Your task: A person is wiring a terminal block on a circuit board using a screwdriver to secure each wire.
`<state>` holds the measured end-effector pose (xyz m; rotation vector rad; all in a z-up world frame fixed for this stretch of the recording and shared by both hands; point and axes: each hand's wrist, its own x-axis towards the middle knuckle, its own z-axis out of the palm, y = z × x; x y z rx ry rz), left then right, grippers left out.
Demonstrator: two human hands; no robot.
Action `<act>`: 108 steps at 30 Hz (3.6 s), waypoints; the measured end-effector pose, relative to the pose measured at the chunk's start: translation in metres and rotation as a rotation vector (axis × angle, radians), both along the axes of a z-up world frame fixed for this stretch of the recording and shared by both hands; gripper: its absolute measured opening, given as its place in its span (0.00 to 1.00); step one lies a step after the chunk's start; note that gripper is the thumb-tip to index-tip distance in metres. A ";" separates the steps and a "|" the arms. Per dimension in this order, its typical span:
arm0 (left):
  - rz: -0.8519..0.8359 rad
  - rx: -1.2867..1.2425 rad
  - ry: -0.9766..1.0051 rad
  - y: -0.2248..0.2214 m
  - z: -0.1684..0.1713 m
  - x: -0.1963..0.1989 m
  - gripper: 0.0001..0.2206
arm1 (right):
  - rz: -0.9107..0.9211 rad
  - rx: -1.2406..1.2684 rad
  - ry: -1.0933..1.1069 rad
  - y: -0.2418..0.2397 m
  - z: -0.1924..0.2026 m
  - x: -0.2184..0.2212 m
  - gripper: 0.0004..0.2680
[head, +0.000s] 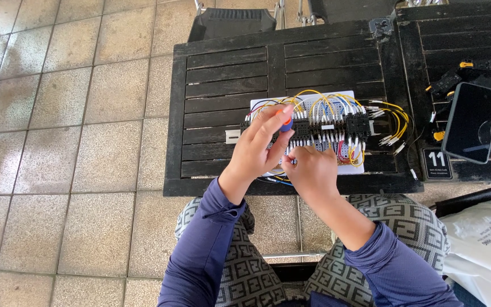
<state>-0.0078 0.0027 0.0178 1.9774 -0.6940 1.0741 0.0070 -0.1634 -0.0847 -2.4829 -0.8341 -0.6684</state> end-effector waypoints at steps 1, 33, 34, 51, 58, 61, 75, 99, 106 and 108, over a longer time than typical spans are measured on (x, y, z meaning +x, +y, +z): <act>0.000 -0.001 0.001 -0.001 -0.002 0.001 0.23 | 0.000 -0.001 0.001 0.000 -0.002 0.001 0.05; 0.038 -0.028 -0.007 -0.017 0.018 -0.004 0.19 | -0.018 0.023 -0.052 0.001 0.003 0.000 0.09; 0.038 -0.028 -0.006 -0.016 0.013 -0.003 0.19 | -0.018 0.023 -0.051 0.001 0.005 0.000 0.09; 0.274 0.037 -0.059 -0.006 0.003 -0.004 0.25 | 0.423 0.347 0.286 -0.020 0.078 0.003 0.05; 0.312 0.011 -0.065 -0.006 -0.003 -0.003 0.23 | 0.765 1.002 0.732 -0.098 0.072 0.073 0.07; 0.326 0.089 0.021 -0.004 -0.008 -0.008 0.25 | 0.793 1.184 0.959 -0.136 0.080 0.097 0.02; 0.254 0.060 0.076 -0.004 -0.007 -0.012 0.21 | -0.024 0.260 0.477 -0.170 0.043 0.153 0.06; 0.057 -0.149 -0.006 0.008 -0.020 0.000 0.27 | 0.179 -0.020 0.337 -0.021 0.049 0.026 0.32; 0.004 -0.195 0.013 0.003 -0.019 0.008 0.27 | 0.159 -0.002 0.235 -0.012 0.027 0.043 0.26; 0.008 -0.181 0.030 0.005 -0.021 0.013 0.28 | 0.154 -0.007 0.240 -0.009 0.020 0.047 0.26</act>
